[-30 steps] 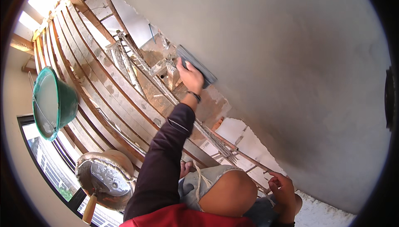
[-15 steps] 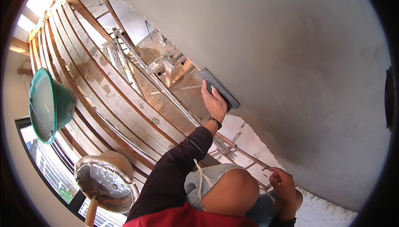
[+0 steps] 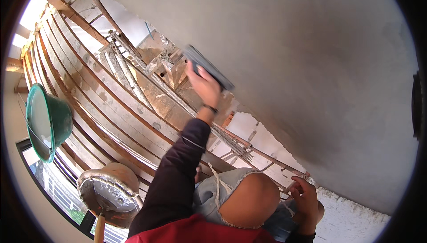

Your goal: The person uses a rectangular plastering tool to smooth a grey surface on a wall.

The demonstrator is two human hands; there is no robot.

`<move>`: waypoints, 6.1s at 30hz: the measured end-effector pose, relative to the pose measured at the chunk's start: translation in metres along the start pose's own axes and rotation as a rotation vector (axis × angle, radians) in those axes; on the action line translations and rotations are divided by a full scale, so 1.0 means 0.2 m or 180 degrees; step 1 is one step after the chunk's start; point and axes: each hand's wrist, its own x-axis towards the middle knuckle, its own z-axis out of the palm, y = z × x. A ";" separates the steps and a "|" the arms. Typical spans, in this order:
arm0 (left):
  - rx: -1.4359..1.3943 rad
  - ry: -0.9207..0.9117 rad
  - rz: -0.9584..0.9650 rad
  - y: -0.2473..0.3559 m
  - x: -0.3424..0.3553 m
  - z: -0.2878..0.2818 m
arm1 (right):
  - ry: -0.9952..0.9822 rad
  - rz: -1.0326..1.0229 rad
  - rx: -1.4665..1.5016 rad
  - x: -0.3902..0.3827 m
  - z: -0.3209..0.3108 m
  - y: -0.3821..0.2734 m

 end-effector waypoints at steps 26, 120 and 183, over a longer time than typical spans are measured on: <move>-0.0199 -0.0493 -0.0554 0.27 -0.64 0.00 | -0.0294 -0.0902 -0.0041 0.03 0.04 -0.15; -0.0150 -0.0264 0.0160 0.53 0.01 -0.09 | -0.0468 -0.0629 -0.0220 0.23 0.02 -0.01; 0.0036 0.0366 0.0207 0.71 0.40 -0.09 | -0.0451 -0.0847 0.0093 0.19 -0.01 -0.07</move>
